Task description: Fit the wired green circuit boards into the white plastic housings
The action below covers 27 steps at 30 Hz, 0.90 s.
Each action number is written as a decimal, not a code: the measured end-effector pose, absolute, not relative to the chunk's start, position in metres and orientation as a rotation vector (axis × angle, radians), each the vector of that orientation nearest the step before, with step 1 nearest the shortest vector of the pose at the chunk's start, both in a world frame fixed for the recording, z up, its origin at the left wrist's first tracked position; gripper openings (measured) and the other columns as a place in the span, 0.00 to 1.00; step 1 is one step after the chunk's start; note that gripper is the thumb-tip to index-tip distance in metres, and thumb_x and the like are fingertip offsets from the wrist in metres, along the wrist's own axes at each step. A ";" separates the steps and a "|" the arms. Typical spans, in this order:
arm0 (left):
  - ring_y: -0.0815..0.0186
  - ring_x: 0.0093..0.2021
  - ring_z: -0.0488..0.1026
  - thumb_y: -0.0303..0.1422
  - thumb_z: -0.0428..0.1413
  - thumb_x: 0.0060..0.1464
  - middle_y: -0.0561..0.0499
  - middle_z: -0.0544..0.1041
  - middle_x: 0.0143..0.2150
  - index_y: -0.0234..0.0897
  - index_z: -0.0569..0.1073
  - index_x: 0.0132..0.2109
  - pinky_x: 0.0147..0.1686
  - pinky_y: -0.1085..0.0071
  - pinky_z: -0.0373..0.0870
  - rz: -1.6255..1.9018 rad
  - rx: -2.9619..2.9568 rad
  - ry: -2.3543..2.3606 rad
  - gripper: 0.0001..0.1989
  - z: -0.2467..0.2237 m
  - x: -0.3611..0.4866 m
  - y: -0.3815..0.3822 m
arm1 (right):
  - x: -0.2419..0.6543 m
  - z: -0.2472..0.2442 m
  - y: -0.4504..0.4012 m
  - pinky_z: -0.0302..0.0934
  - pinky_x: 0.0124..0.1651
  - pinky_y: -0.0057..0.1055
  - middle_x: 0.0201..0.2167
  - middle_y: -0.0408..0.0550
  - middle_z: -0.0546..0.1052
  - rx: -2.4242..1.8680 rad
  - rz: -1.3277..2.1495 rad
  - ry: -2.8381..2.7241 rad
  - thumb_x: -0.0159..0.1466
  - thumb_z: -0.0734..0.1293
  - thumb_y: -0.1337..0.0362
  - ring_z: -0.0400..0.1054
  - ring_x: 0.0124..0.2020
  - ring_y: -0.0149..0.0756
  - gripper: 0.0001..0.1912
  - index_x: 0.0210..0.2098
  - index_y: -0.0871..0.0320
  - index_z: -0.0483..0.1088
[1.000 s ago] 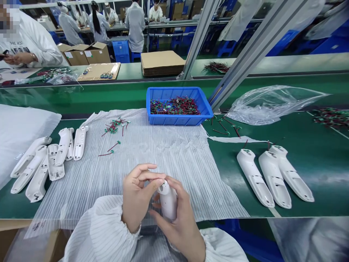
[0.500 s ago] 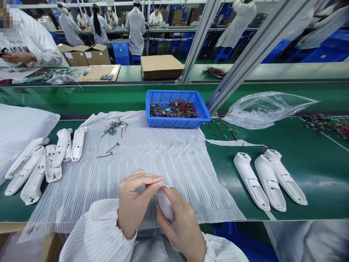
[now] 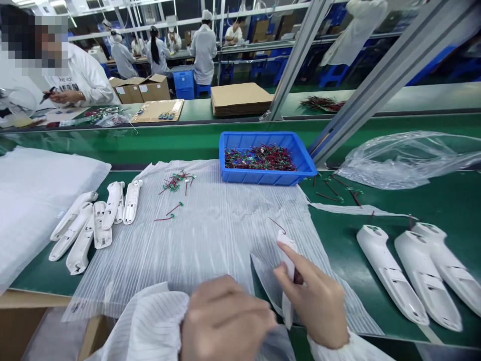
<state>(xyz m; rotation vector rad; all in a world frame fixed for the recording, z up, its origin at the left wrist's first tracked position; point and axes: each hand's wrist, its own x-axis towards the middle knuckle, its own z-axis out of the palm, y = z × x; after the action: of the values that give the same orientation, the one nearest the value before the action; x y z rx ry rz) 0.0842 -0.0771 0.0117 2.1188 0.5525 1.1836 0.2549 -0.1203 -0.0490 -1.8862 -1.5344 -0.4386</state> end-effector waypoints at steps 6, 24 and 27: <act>0.71 0.26 0.68 0.21 0.52 0.49 0.53 0.74 0.24 0.36 0.71 0.31 0.26 0.75 0.66 1.034 2.068 0.735 0.06 -0.002 0.053 -0.049 | 0.265 -0.038 -0.125 0.52 0.16 0.21 0.18 0.39 0.67 -1.610 0.596 -0.943 0.55 0.63 0.64 0.57 0.15 0.25 0.09 0.36 0.55 0.62; 0.73 0.18 0.66 0.41 0.55 0.47 0.53 0.70 0.18 0.31 0.71 0.28 0.19 0.78 0.65 0.568 1.081 0.772 0.15 -0.002 0.093 -0.048 | 0.208 -0.030 -0.137 0.59 0.24 0.25 0.29 0.44 0.69 -1.238 1.095 -0.936 0.59 0.60 0.61 0.65 0.25 0.31 0.14 0.43 0.52 0.53; 0.73 0.18 0.67 0.39 0.54 0.48 0.53 0.69 0.17 0.31 0.72 0.28 0.20 0.78 0.67 0.627 1.144 0.801 0.13 0.000 0.092 -0.052 | 0.203 -0.028 -0.137 0.65 0.27 0.30 0.43 0.54 0.65 -1.543 0.464 -1.377 0.57 0.60 0.70 0.68 0.34 0.37 0.25 0.52 0.50 0.50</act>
<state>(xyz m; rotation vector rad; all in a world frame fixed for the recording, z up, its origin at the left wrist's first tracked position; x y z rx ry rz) 0.0921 -0.0516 -0.0004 1.1445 0.8013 0.6274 0.2028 -0.1373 -0.0283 -1.5428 -1.3770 0.4638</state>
